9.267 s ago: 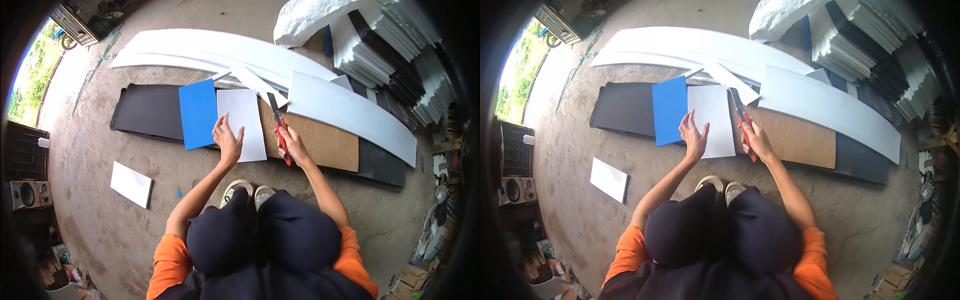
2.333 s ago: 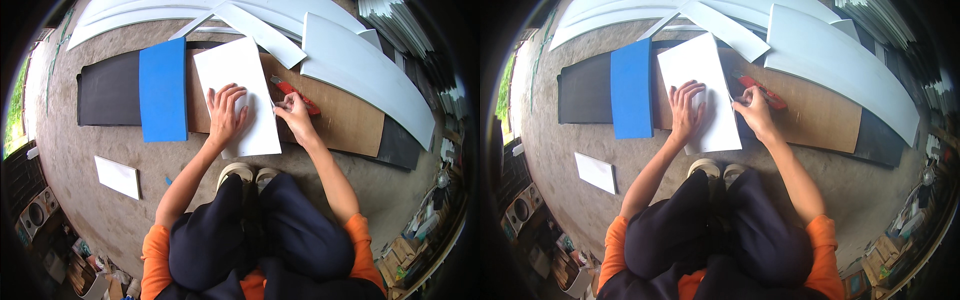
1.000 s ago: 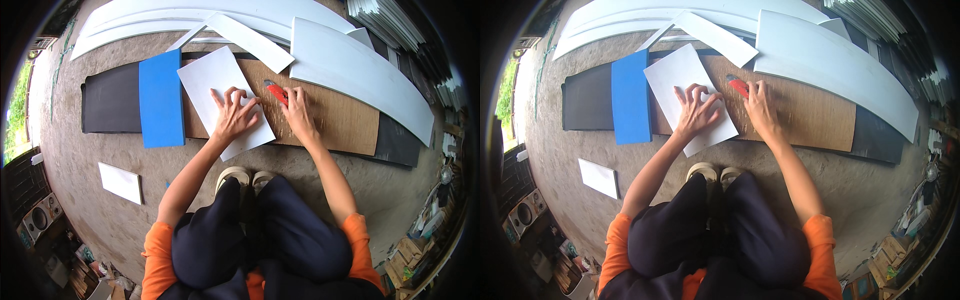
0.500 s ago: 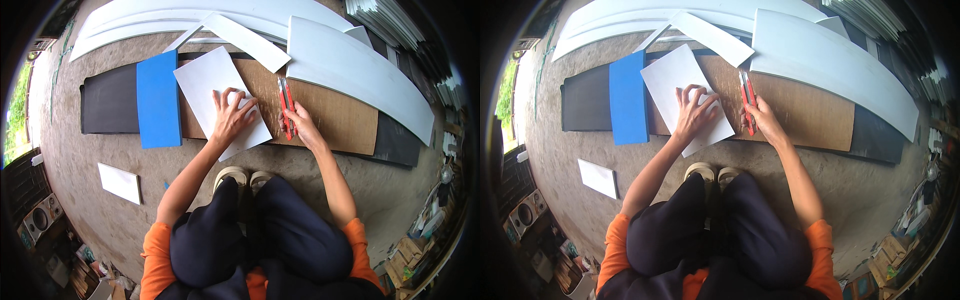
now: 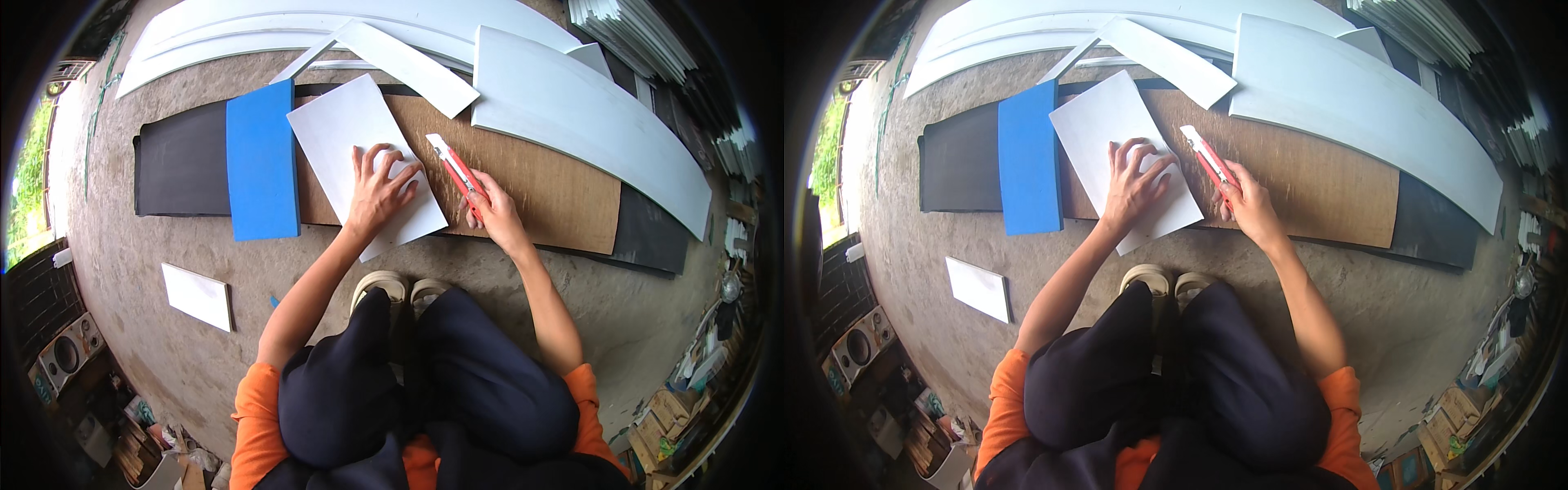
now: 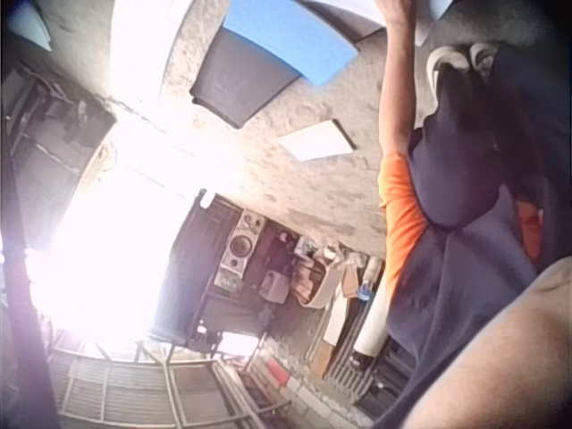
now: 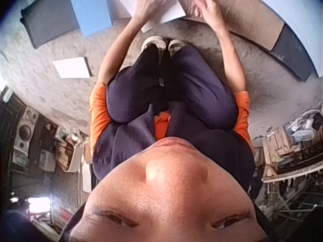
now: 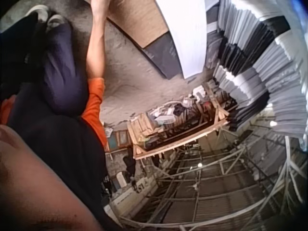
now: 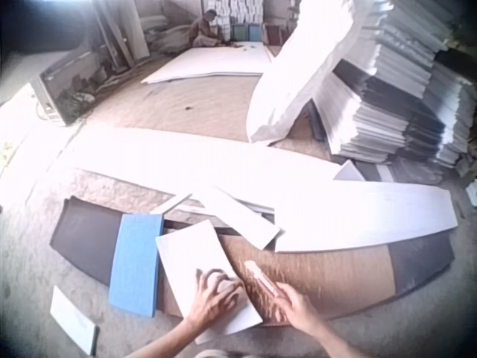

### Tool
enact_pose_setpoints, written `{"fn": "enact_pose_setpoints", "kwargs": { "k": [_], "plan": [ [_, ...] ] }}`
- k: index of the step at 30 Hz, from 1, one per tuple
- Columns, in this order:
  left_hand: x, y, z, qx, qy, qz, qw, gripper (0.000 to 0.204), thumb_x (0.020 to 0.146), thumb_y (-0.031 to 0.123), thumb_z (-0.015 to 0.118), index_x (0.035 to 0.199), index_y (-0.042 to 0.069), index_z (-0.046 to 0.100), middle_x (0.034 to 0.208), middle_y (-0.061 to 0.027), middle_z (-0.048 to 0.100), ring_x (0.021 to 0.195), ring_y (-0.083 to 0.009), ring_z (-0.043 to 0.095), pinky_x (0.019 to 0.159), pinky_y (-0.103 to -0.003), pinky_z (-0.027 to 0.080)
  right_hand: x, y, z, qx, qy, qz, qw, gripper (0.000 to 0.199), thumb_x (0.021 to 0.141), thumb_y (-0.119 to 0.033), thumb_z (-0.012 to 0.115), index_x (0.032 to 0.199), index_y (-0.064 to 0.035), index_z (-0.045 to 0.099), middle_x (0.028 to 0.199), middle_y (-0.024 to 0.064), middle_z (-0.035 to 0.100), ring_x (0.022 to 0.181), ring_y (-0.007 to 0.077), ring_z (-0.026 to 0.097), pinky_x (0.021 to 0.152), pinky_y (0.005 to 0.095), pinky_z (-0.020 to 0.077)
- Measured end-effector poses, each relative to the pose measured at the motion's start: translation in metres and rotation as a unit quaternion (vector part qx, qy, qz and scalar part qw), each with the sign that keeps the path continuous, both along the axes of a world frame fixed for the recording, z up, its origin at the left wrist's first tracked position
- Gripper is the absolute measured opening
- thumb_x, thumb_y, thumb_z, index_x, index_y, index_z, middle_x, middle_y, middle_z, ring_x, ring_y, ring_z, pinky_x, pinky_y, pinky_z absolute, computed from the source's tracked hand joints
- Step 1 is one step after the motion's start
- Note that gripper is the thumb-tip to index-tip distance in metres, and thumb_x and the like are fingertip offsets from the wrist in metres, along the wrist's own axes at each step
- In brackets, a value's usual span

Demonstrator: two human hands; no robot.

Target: The person sits on the floor and uses a utility knife to cut white and blue sheets of material. They use a blue sheet as a template to guide the cuts on the white sheets, repeatedly aligning the template and trimming the edges to create matching pieces.

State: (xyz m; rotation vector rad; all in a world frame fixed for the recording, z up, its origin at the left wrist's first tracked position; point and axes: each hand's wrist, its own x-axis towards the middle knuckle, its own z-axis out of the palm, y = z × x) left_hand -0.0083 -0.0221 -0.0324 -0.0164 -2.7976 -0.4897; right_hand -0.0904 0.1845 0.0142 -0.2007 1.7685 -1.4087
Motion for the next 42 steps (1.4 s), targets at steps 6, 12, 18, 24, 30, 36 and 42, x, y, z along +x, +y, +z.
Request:
{"fn": "enact_pose_setpoints", "kwargs": {
  "k": [6,12,18,24,30,36,42],
  "plan": [
    [0.003,0.000,0.003,0.059,0.003,0.033,0.998,0.033,0.074,0.017,0.062,0.106,0.014,0.056,0.106,-0.0064,0.047,0.114,-0.0260,0.038,0.098,-0.060,0.023,0.022,-0.008,0.016,0.135,0.338,0.011,0.931,0.029,0.086,-0.009,0.051,0.114,-0.0001,0.051,0.071,0.0211,0.059,0.063,0.0315,0.061,0.054,0.0386,0.0466],
    [0.000,0.001,0.003,0.053,0.015,0.030,0.998,0.033,0.074,0.011,0.059,0.107,0.011,0.056,0.103,-0.0061,0.050,0.111,-0.0248,0.042,0.099,-0.055,0.025,0.040,-0.008,0.021,0.175,0.420,0.062,0.888,0.031,0.085,-0.010,0.051,0.114,0.0018,0.051,0.078,0.0237,0.061,0.069,0.0369,0.061,0.059,0.0415,0.0492],
    [0.000,0.000,0.004,0.054,0.018,0.029,0.998,0.033,0.074,0.009,0.059,0.107,0.010,0.056,0.103,-0.0064,0.050,0.112,-0.0253,0.042,0.099,-0.055,0.026,0.041,-0.011,0.022,0.181,0.415,0.070,0.889,0.031,0.085,-0.008,0.051,0.113,0.0034,0.051,0.082,0.0239,0.061,0.072,0.0369,0.061,0.063,0.0415,0.0497],
    [0.000,0.000,0.005,0.057,0.016,0.024,0.998,0.034,0.074,0.009,0.059,0.108,0.010,0.055,0.103,-0.0077,0.049,0.112,-0.0254,0.042,0.099,-0.056,0.025,0.043,-0.019,0.024,0.207,0.414,0.098,0.881,0.031,0.085,-0.008,0.049,0.113,0.0053,0.050,0.084,0.0240,0.061,0.072,0.0358,0.062,0.065,0.0409,0.0503],
    [0.001,0.000,0.003,0.072,0.007,0.039,0.997,0.047,0.074,0.010,0.059,0.120,0.010,0.048,0.116,-0.0086,0.047,0.114,-0.0256,0.041,0.101,-0.054,0.025,0.025,-0.033,0.031,0.251,0.372,0.225,0.865,0.035,0.085,-0.008,0.046,0.115,0.0086,0.046,0.072,0.0242,0.060,0.064,0.0363,0.062,0.057,0.0434,0.0507],
    [-0.001,0.001,0.003,0.044,-0.030,0.038,0.998,0.053,0.074,0.012,0.058,0.125,0.012,0.045,0.130,-0.0059,0.041,0.119,-0.0254,0.038,0.103,-0.054,0.022,0.011,-0.051,0.029,0.280,0.371,0.236,0.853,0.034,0.087,-0.011,0.042,0.118,0.0036,0.045,0.069,0.0247,0.060,0.066,0.0367,0.062,0.056,0.0455,0.0509],
    [0.000,0.001,0.002,0.017,-0.037,0.055,0.998,0.062,0.071,0.012,0.061,0.129,0.016,0.042,0.135,-0.0042,0.037,0.126,-0.0265,0.032,0.104,-0.057,0.018,0.017,-0.051,0.033,0.272,0.323,0.211,0.882,0.031,0.088,-0.015,0.044,0.116,-0.0022,0.048,0.072,0.0272,0.059,0.071,0.0428,0.059,0.061,0.0503,0.0483]
  ]
}}
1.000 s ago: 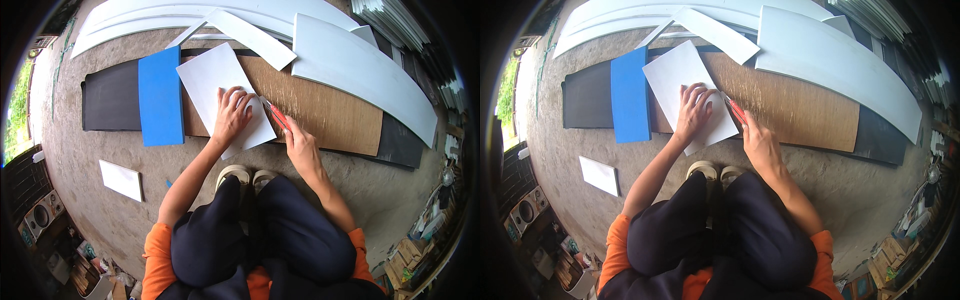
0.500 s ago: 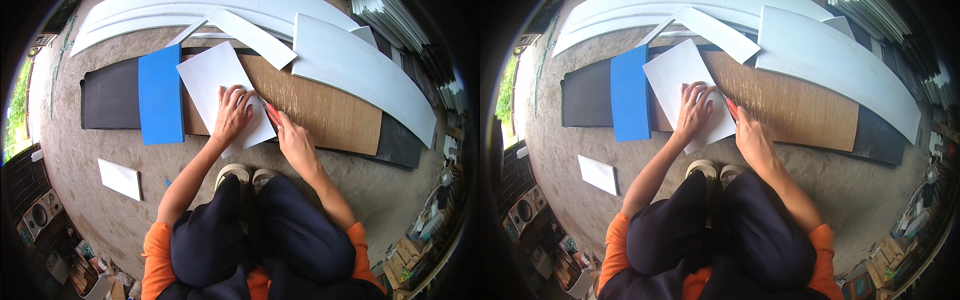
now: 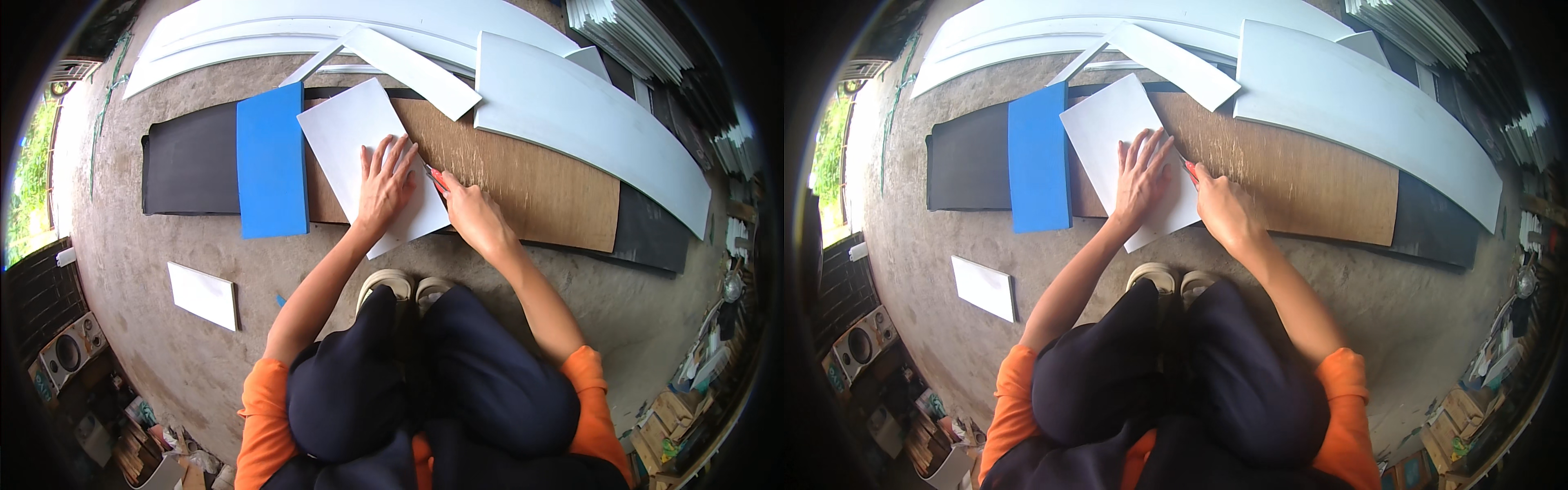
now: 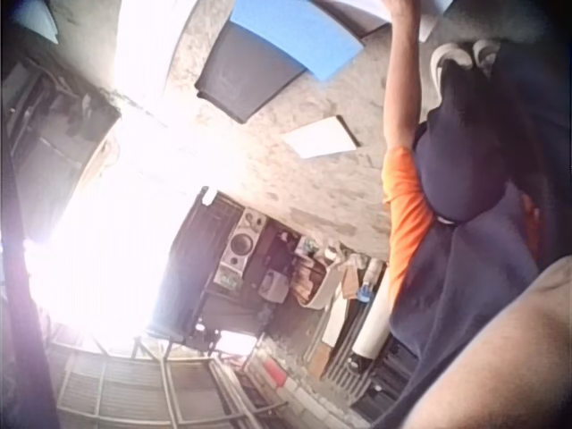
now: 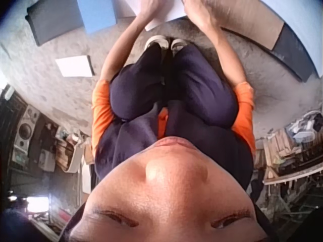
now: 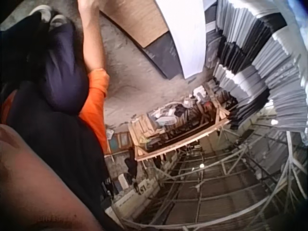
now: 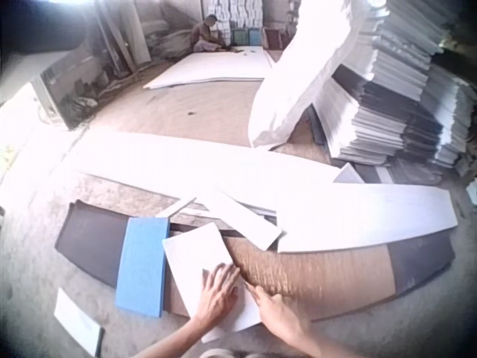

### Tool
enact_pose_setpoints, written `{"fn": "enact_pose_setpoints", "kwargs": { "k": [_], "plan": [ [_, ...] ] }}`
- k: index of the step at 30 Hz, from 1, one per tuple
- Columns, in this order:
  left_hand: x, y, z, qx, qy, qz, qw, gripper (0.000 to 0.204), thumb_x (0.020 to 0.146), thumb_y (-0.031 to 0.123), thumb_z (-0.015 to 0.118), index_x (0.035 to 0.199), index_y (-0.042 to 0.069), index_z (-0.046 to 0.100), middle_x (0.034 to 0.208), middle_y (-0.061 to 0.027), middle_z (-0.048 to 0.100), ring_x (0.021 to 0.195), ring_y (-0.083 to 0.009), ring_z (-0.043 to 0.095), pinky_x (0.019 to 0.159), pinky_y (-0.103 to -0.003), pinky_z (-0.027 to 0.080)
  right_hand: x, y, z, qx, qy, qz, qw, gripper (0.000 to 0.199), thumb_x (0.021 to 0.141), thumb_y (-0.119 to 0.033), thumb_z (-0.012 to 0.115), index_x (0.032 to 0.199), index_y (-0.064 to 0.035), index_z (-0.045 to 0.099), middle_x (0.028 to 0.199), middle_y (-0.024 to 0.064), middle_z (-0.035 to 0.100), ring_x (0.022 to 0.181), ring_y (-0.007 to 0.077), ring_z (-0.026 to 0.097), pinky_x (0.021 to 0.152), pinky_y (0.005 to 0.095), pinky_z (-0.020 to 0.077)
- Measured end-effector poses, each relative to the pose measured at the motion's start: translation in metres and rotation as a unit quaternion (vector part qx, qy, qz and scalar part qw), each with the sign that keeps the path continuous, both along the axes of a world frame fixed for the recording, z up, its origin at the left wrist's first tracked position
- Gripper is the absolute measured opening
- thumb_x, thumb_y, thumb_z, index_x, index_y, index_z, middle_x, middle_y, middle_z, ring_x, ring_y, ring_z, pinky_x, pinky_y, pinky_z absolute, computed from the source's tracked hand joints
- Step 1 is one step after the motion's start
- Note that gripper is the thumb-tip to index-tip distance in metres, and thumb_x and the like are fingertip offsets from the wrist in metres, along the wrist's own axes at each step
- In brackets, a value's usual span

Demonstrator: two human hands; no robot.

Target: The person sits on the floor and uses a utility knife to cut white and blue sheets of material. They use a blue sheet as a template to guide the cuts on the white sheets, repeatedly aligning the template and trimming the edges to create matching pieces.

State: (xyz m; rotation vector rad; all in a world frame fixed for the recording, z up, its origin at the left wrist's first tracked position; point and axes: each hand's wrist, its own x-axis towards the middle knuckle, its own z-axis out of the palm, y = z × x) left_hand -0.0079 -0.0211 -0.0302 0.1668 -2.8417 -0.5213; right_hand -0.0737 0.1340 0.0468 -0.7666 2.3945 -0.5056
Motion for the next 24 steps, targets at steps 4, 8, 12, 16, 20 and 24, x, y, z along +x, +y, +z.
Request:
{"fn": "enact_pose_setpoints", "kwargs": {
  "k": [4,8,12,16,20,24],
  "plan": [
    [-0.003,0.005,0.001,0.001,-0.010,0.007,1.000,0.063,0.070,0.012,0.062,0.130,0.016,0.042,0.136,-0.0038,0.035,0.126,-0.0263,0.030,0.104,-0.057,0.017,0.001,0.009,0.000,0.023,0.001,0.009,1.000,0.030,0.088,-0.014,0.043,0.115,-0.0016,0.048,0.074,0.0269,0.059,0.073,0.0416,0.060,0.063,0.0499,0.0487],
    [-0.002,0.005,-0.001,-0.013,-0.009,0.010,1.000,0.064,0.069,0.013,0.062,0.130,0.017,0.042,0.137,-0.0036,0.034,0.127,-0.0261,0.029,0.104,-0.056,0.017,0.004,0.015,0.010,0.032,-0.010,0.021,0.999,0.030,0.088,-0.013,0.042,0.115,0.0003,0.048,0.075,0.0256,0.061,0.073,0.0384,0.062,0.063,0.0481,0.0502],
    [-0.001,0.004,-0.001,-0.014,-0.015,0.009,1.000,0.062,0.070,0.014,0.062,0.129,0.014,0.042,0.136,-0.0048,0.036,0.127,-0.0266,0.029,0.104,-0.056,0.016,0.009,0.022,0.013,0.027,-0.047,0.002,0.999,0.030,0.088,-0.013,0.044,0.115,-0.0011,0.047,0.079,0.0297,0.058,0.078,0.0446,0.057,0.066,0.0508,0.0474],
    [-0.003,0.005,0.000,-0.017,-0.017,0.006,1.000,0.063,0.069,0.014,0.062,0.129,0.014,0.042,0.136,-0.0051,0.035,0.127,-0.0267,0.029,0.105,-0.056,0.016,0.014,0.031,0.012,0.032,-0.038,-0.002,0.999,0.031,0.088,-0.013,0.045,0.116,-0.0008,0.047,0.078,0.0292,0.058,0.077,0.0449,0.057,0.066,0.0510,0.0473],
    [-0.001,0.003,-0.001,-0.020,-0.019,0.003,1.000,0.065,0.069,0.014,0.063,0.130,0.014,0.041,0.136,-0.0052,0.035,0.127,-0.0267,0.028,0.105,-0.056,0.016,0.020,0.035,0.012,0.030,-0.039,-0.005,0.999,0.031,0.087,-0.012,0.045,0.116,-0.0002,0.048,0.076,0.0293,0.058,0.076,0.0448,0.057,0.066,0.0507,0.0474],
    [-0.002,0.002,0.000,-0.017,-0.015,-0.010,1.000,0.066,0.070,0.015,0.063,0.131,0.015,0.039,0.136,-0.0050,0.034,0.127,-0.0266,0.028,0.105,-0.056,0.016,0.024,0.043,0.008,0.012,0.000,0.017,1.000,0.024,0.089,-0.013,0.043,0.107,0.0010,0.048,0.069,0.0267,0.059,0.069,0.0418,0.060,0.060,0.0508,0.0488]
  ]
}}
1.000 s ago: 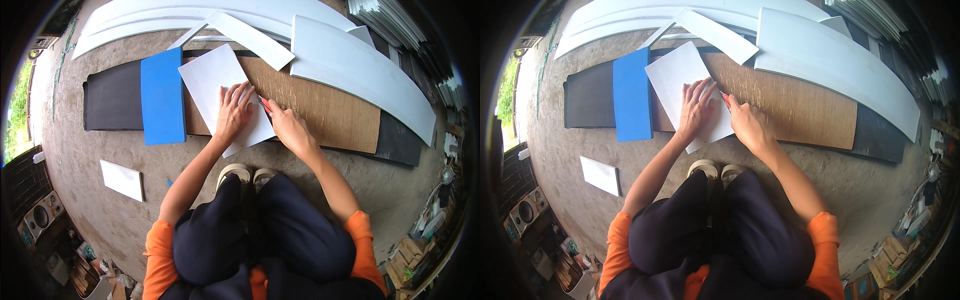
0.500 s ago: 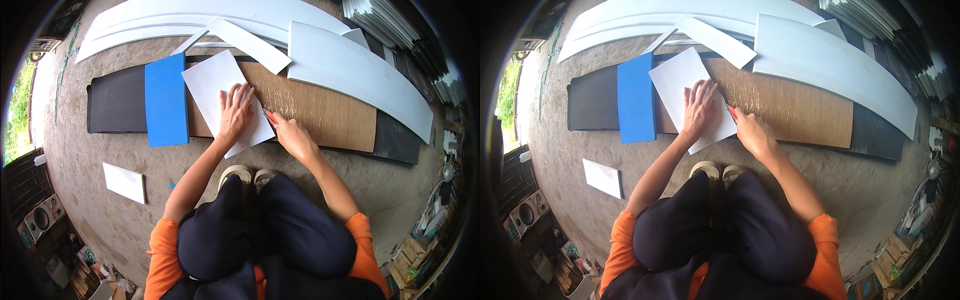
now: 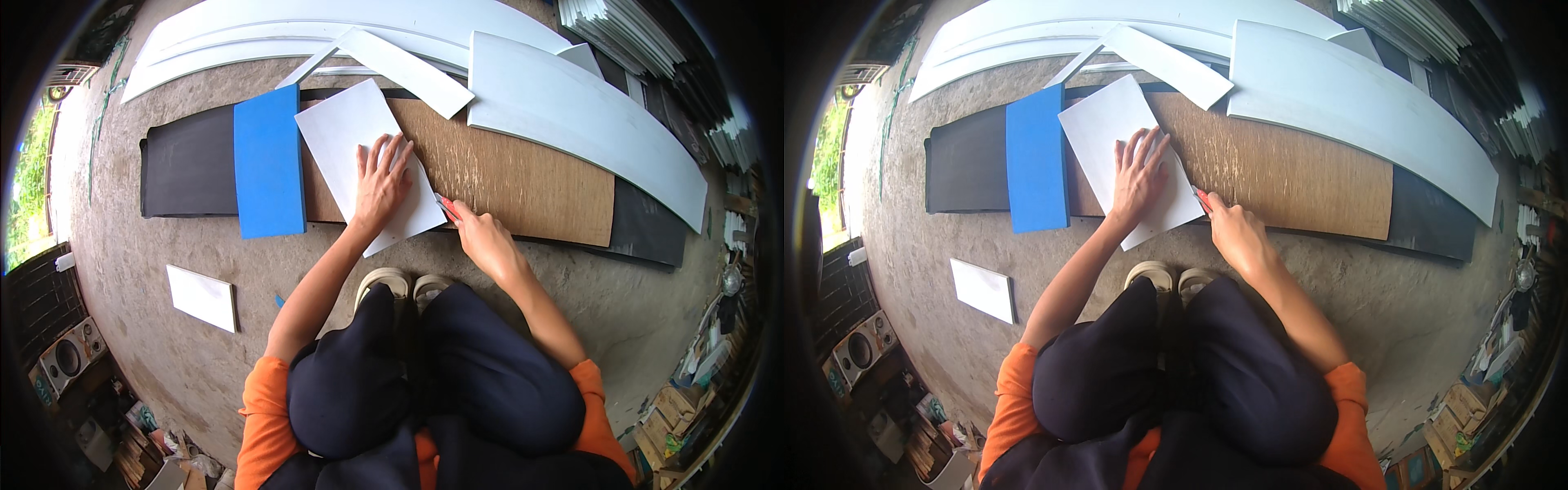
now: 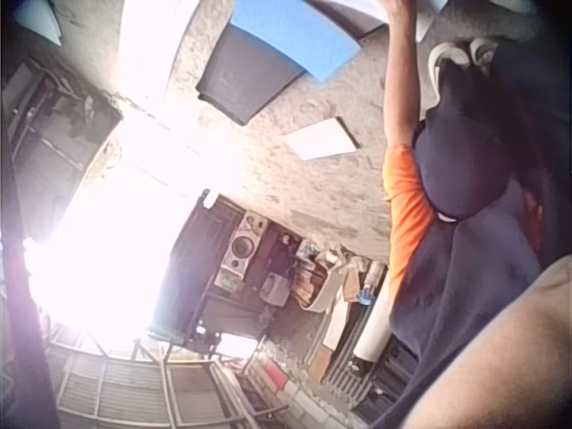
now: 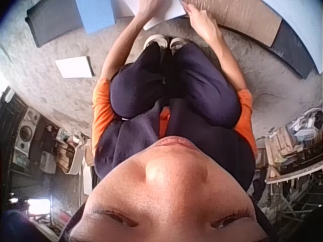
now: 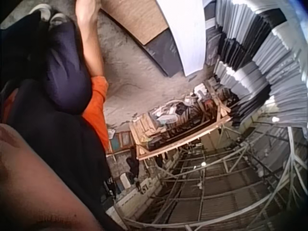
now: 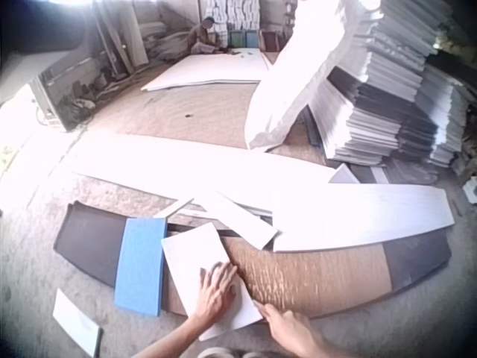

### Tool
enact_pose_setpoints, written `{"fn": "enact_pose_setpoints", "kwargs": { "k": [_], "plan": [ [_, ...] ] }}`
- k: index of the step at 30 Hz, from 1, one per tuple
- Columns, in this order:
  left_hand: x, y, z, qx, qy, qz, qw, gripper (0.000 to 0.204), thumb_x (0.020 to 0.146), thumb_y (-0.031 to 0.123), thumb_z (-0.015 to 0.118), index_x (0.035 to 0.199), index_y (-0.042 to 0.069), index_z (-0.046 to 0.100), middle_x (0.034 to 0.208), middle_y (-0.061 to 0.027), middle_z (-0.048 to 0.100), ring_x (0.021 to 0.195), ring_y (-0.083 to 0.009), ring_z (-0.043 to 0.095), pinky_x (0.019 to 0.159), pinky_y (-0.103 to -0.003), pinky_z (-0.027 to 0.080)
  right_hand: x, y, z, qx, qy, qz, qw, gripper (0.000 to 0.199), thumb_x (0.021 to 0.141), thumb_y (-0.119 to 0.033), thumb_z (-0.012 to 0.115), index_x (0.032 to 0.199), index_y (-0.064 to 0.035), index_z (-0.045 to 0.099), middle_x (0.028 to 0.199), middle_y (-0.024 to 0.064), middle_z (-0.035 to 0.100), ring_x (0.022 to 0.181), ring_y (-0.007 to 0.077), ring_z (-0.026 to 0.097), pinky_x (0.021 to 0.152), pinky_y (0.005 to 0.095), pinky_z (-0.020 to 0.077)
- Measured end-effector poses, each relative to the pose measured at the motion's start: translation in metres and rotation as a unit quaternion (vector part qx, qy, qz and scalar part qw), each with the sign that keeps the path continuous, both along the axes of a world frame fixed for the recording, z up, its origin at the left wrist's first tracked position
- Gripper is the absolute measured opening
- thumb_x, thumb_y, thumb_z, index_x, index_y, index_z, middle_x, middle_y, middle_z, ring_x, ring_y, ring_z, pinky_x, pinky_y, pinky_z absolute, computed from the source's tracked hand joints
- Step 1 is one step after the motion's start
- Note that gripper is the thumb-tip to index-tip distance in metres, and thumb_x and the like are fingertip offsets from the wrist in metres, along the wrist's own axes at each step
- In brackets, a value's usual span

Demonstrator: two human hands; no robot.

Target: The person sits on the floor and uses a utility knife to cut white and blue sheets of material. They use a blue sheet as a template to guide the cuts on the white sheets, repeatedly aligning the template and trimming the edges to create matching pieces.

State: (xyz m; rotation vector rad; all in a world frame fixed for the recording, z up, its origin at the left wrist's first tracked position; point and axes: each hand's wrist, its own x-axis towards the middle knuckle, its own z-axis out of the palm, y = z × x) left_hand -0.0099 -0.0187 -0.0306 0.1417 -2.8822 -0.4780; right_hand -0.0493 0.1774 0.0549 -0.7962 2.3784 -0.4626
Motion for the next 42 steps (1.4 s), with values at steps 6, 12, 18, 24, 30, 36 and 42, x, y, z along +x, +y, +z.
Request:
{"fn": "enact_pose_setpoints", "kwargs": {
  "k": [6,12,18,24,30,36,42],
  "plan": [
    [0.000,0.001,0.000,0.001,-0.005,0.000,1.000,0.064,0.071,0.015,0.062,0.131,0.015,0.039,0.136,-0.0048,0.034,0.127,-0.0263,0.028,0.105,-0.056,0.016,0.001,0.004,0.003,0.023,-0.046,-0.025,0.998,0.029,0.088,-0.013,0.045,0.114,-0.0004,0.048,0.076,0.0284,0.058,0.075,0.0440,0.057,0.065,0.0504,0.0462],
    [0.000,0.000,-0.001,0.009,0.010,-0.005,1.000,0.063,0.072,0.014,0.061,0.130,0.014,0.040,0.136,-0.0063,0.034,0.127,-0.0271,0.029,0.105,-0.055,0.016,-0.006,0.023,0.009,0.044,-0.076,0.010,0.996,0.027,0.088,-0.015,0.045,0.114,-0.0065,0.049,0.077,0.0271,0.058,0.075,0.0443,0.055,0.063,0.0508,0.0435],
    [0.019,0.014,0.008,0.048,-0.016,0.017,0.999,0.075,0.074,0.039,0.061,0.135,0.009,0.030,0.134,-0.0155,0.031,0.128,-0.0285,0.026,0.107,-0.053,0.013,-0.038,0.013,-0.007,-0.018,-0.002,-0.142,0.990,0.020,0.088,-0.020,0.047,0.097,-0.0027,0.050,0.078,0.0232,0.059,0.075,0.0416,0.057,0.066,0.0495,0.0454],
    [0.049,0.046,0.019,0.049,-0.126,-0.002,0.991,0.111,0.056,0.042,0.076,0.137,-0.005,0.014,0.143,-0.0234,0.013,0.134,-0.0381,0.008,0.107,-0.054,0.008,-0.048,0.006,-0.064,-0.077,0.172,-0.126,0.974,0.019,0.085,-0.014,0.053,0.097,0.0003,0.047,0.095,0.0191,0.049,0.084,0.0360,0.054,0.068,0.0442,0.0468],
    [0.056,0.040,0.016,0.051,-0.105,-0.029,0.993,0.102,0.060,0.028,0.074,0.136,-0.005,0.015,0.143,-0.0232,0.013,0.134,-0.0380,0.009,0.108,-0.051,0.010,-0.047,-0.009,-0.061,-0.241,0.255,-0.104,0.931,0.021,0.082,-0.011,0.059,0.095,-0.0004,0.047,0.090,0.0170,0.047,0.081,0.0330,0.054,0.063,0.0430,0.0444],
    [0.067,0.031,0.030,0.108,-0.056,-0.049,0.991,0.102,0.058,0.021,0.074,0.137,-0.003,0.015,0.143,-0.0234,0.013,0.134,-0.0394,0.010,0.107,-0.051,0.011,-0.037,-0.043,-0.058,-0.172,-0.210,-0.106,0.957,0.054,0.088,-0.050,0.047,0.079,0.0029,0.053,0.068,0.0138,0.053,0.068,0.0153,0.050,0.067,0.0318,0.0413],
    [0.082,0.014,0.037,0.147,-0.003,-0.065,0.987,0.103,0.055,0.024,0.073,0.137,-0.003,0.017,0.143,-0.0238,0.014,0.134,-0.0398,0.010,0.107,-0.052,0.012,-0.018,-0.067,-0.047,-0.352,-0.293,-0.094,0.884,0.046,0.091,-0.039,0.045,0.102,0.0048,0.056,0.081,0.0073,0.061,0.077,0.0137,0.052,0.074,0.0290,0.0421]
  ]
}}
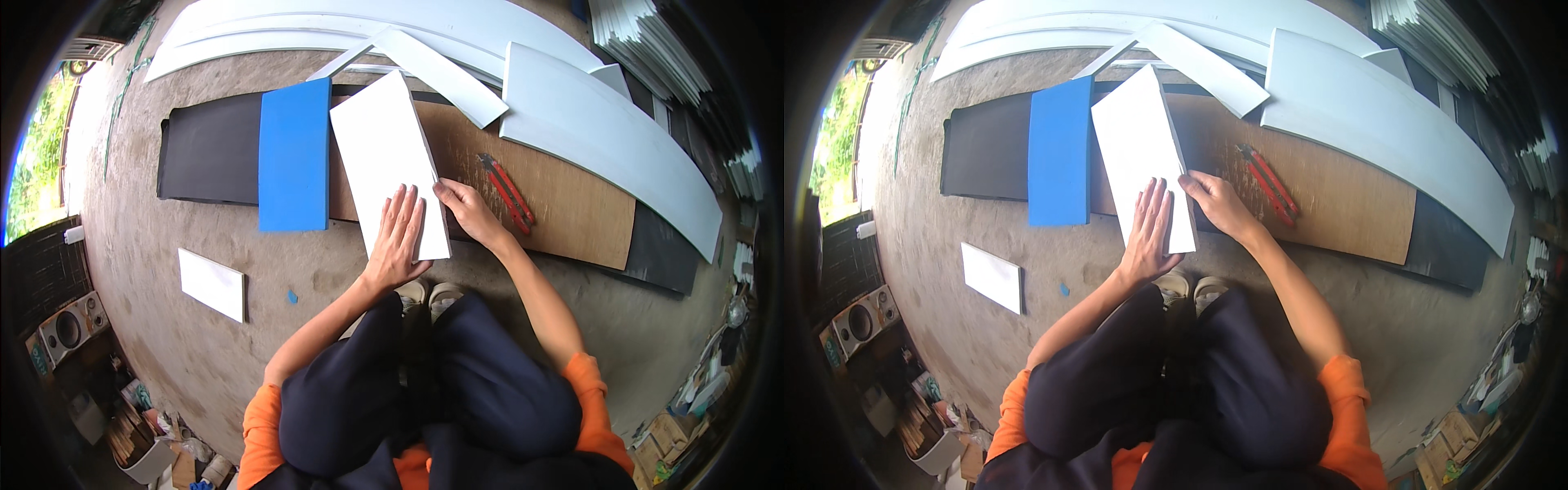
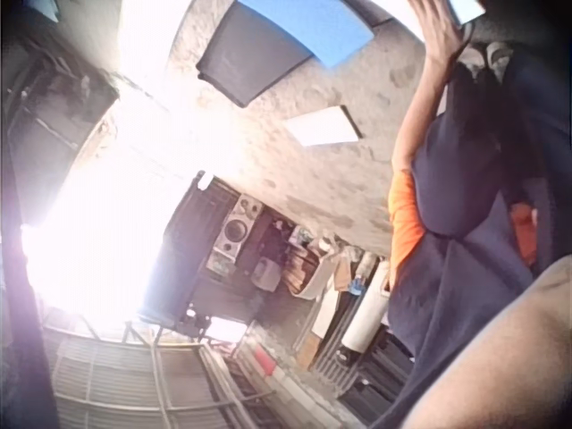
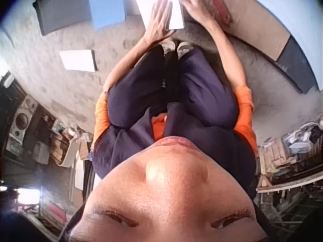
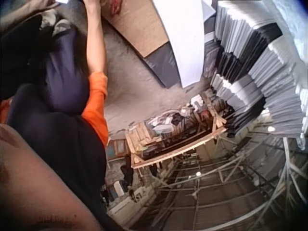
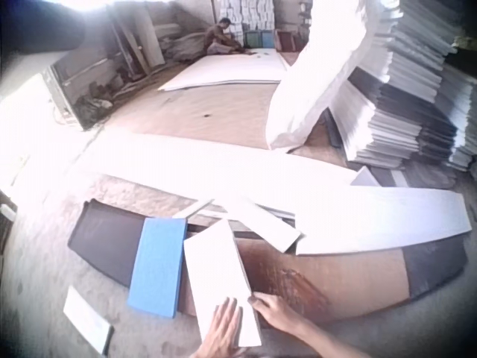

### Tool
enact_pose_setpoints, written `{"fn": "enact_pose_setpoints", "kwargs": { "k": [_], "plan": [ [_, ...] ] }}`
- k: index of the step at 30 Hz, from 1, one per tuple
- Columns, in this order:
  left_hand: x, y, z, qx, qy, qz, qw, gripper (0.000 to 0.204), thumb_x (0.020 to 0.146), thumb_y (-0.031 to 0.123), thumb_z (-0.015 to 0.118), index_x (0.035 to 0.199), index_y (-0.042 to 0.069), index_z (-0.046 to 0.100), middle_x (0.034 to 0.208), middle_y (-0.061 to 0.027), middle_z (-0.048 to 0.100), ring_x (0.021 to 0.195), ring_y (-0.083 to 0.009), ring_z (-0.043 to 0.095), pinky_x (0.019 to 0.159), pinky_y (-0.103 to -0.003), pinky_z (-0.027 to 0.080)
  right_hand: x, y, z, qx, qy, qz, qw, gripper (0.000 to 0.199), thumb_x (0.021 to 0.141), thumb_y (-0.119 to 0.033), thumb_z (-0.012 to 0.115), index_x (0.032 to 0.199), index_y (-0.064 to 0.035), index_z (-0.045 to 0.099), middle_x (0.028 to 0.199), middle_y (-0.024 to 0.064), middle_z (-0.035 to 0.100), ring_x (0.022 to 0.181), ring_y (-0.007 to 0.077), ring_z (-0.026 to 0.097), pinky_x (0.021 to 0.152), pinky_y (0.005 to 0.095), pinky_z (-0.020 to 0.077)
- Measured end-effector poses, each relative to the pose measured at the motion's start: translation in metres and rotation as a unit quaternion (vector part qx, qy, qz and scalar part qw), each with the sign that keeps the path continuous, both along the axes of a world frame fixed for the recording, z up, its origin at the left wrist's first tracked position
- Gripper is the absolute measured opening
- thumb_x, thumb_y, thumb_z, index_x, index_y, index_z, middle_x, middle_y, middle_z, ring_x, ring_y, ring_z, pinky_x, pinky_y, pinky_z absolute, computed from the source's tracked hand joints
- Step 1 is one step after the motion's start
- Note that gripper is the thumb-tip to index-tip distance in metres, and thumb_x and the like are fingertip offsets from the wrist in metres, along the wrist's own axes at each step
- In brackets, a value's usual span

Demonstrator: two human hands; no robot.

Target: The person sits on the floor and uses a utility knife to cut white and blue sheets of material. They use a blue sheet as a template to guide the cuts on the white sheets, repeatedly aligning the template and trimming the edges to create matching pieces.

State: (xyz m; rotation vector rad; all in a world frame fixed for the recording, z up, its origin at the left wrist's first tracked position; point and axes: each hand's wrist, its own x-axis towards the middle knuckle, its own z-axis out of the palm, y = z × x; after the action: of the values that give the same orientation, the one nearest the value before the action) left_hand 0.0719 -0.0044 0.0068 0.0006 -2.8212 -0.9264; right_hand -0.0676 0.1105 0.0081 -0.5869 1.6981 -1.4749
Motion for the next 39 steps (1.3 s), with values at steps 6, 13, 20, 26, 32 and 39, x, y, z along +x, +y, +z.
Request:
{"fn": "enact_pose_setpoints", "kwargs": {
  "k": [6,13,20,26,32,39],
  "plan": [
    [0.004,0.000,-0.001,0.017,0.018,0.002,1.000,0.102,0.055,0.025,0.073,0.137,-0.003,0.019,0.143,-0.0237,0.014,0.133,-0.0401,0.011,0.107,-0.052,0.012,0.001,0.006,-0.013,0.027,0.055,0.010,0.998,0.035,0.093,-0.028,0.043,0.098,0.0052,0.053,0.074,0.0127,0.056,0.069,0.0130,0.048,0.065,0.0311,0.0413],
    [0.005,-0.002,0.000,0.038,0.012,-0.007,0.999,0.100,0.055,0.026,0.072,0.137,-0.002,0.021,0.143,-0.0227,0.017,0.134,-0.0387,0.012,0.107,-0.052,0.012,-0.002,0.012,-0.001,0.057,0.080,0.078,0.992,0.024,0.092,-0.019,0.041,0.096,0.0045,0.045,0.066,0.0171,0.049,0.062,0.0130,0.044,0.059,0.0341,0.0390],
    [0.003,-0.007,-0.003,0.052,0.060,-0.008,0.997,0.086,0.065,0.040,0.063,0.136,0.004,0.030,0.142,-0.0233,0.020,0.133,-0.0397,0.015,0.105,-0.053,0.013,0.006,0.002,0.000,-0.087,-0.245,-0.043,0.965,0.019,0.091,-0.021,0.041,0.084,-0.0049,0.048,0.079,-0.0005,0.050,0.067,0.0083,0.046,0.053,0.0283,0.0406],
    [0.003,-0.013,-0.009,-0.002,0.102,-0.031,0.994,0.081,0.070,0.050,0.056,0.136,0.010,0.033,0.142,-0.0228,0.020,0.132,-0.0402,0.017,0.105,-0.053,0.014,-0.009,0.009,0.008,-0.071,-0.352,0.011,0.933,0.019,0.089,-0.025,0.045,0.079,-0.0086,0.045,0.070,-0.0018,0.044,0.064,0.0075,0.044,0.052,0.0258,0.0380],
    [0.004,-0.010,-0.002,0.048,0.043,-0.024,0.998,0.083,0.068,0.040,0.062,0.135,0.004,0.031,0.142,-0.0203,0.023,0.132,-0.0378,0.018,0.106,-0.052,0.016,-0.021,0.003,0.002,0.102,0.117,0.057,0.986,0.035,0.090,-0.034,0.048,0.096,0.0006,0.047,0.078,0.0157,0.054,0.070,0.0223,0.052,0.066,0.0340,0.0419],
    [0.008,-0.009,-0.001,0.014,0.051,-0.034,0.998,0.086,0.058,0.016,0.072,0.132,-0.001,0.033,0.139,-0.0195,0.030,0.131,-0.0371,0.024,0.106,-0.050,0.020,-0.033,-0.001,0.002,0.092,0.201,0.068,0.973,0.026,0.090,-0.022,0.049,0.099,0.0026,0.051,0.088,0.0218,0.058,0.079,0.0336,0.060,0.066,0.0376,0.0442]
  ]
}}
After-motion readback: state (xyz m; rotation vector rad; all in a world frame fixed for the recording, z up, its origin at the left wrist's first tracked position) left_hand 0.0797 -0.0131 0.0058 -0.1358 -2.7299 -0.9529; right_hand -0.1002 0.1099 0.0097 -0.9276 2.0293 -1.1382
